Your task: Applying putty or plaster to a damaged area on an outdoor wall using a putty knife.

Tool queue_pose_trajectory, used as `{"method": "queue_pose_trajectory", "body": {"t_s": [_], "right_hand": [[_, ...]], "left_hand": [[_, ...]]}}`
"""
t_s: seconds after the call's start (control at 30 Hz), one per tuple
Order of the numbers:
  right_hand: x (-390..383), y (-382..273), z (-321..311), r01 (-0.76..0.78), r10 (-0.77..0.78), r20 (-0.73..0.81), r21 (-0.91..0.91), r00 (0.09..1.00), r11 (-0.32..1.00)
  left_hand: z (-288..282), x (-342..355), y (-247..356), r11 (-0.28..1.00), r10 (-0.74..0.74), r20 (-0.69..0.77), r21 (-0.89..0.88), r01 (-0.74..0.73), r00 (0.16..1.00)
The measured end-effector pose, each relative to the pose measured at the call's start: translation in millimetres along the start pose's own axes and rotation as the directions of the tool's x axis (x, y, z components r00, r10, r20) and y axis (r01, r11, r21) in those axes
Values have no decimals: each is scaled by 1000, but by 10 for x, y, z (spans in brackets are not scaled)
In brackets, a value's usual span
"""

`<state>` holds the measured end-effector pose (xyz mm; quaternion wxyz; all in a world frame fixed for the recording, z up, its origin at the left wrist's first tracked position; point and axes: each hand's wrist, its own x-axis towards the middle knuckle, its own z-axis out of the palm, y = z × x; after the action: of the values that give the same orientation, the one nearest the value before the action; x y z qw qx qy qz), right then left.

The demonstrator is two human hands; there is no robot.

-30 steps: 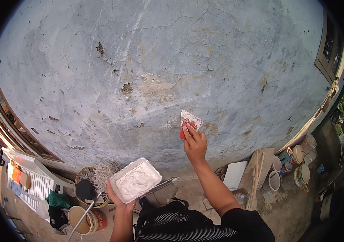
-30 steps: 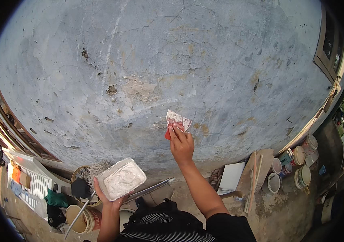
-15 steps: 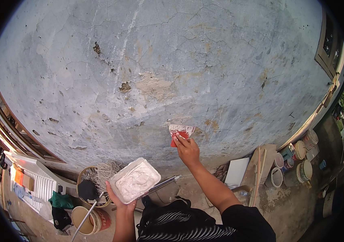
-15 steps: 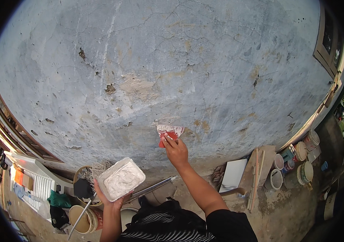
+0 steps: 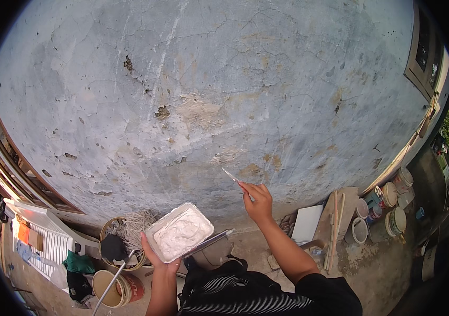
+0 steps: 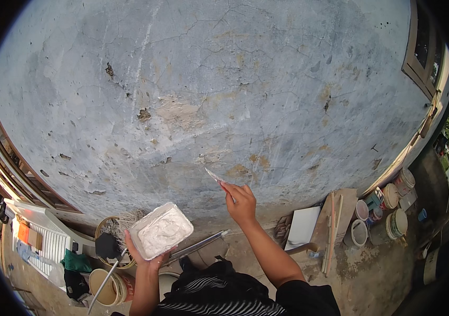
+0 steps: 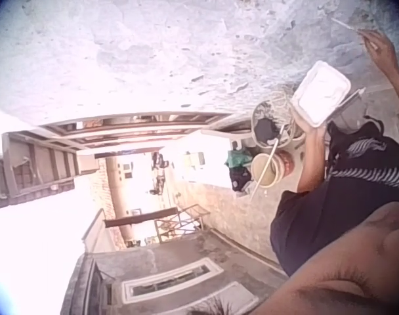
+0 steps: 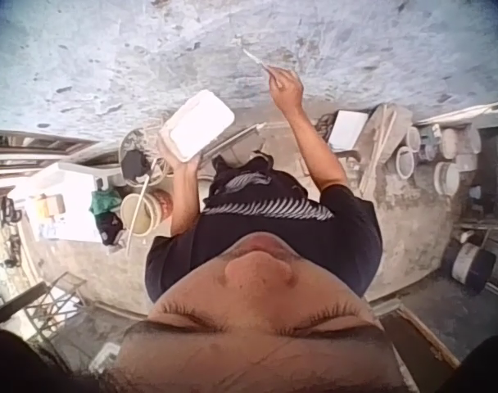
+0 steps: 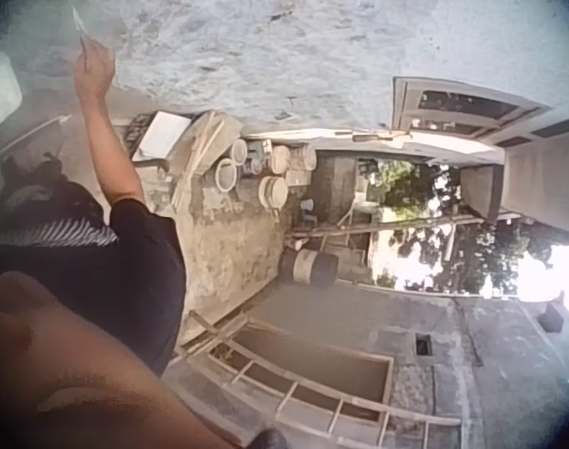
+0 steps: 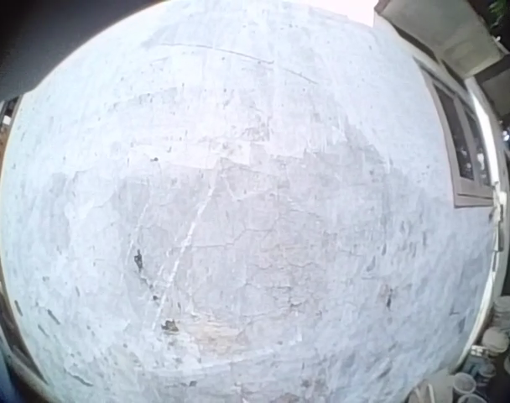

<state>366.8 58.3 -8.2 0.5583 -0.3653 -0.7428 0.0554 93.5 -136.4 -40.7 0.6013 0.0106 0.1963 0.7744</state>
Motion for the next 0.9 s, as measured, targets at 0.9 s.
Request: {"method": "queue_pose_trajectory", "body": {"t_s": [0.9], "right_hand": [[283,-1092,-520,-281,199,284,284,938,917]], "left_hand": [[765,-52,-373,988,52,57,146,-59,997]]}}
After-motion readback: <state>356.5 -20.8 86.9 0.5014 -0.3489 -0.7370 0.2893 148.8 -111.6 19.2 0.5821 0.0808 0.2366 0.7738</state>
